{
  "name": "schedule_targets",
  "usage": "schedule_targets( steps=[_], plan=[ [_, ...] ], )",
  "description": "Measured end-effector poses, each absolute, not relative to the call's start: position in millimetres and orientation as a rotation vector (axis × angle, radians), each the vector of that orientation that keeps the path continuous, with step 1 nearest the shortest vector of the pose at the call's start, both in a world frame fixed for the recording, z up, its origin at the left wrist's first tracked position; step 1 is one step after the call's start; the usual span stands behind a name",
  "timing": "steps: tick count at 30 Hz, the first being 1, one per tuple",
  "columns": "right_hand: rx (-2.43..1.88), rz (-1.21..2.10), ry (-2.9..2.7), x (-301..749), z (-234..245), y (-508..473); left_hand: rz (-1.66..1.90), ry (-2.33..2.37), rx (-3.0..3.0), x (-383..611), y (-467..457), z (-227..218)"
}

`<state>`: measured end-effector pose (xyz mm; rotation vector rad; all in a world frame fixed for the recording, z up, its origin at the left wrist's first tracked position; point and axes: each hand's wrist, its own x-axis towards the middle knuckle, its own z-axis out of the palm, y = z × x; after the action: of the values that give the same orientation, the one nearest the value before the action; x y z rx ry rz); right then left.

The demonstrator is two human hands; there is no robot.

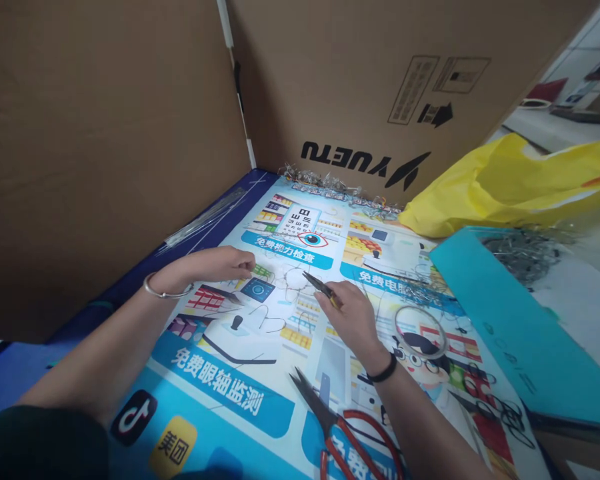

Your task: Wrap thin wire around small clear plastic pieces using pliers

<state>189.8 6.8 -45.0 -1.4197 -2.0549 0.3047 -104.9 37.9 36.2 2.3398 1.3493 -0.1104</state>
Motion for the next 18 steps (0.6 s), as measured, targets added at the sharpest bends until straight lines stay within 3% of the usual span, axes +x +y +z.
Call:
schedule_targets(
  steps=[11,18],
  plan=[
    [-1.391,0.282,-2.084,189.4,-44.4,4.7,-0.412,1.635,2.467,-102.4,-1.7,29.4],
    [-1.381,0.291,-2.097,189.1,-44.0,4.4,-0.415,1.650,2.490,-100.9,0.2,15.8]
  ],
)
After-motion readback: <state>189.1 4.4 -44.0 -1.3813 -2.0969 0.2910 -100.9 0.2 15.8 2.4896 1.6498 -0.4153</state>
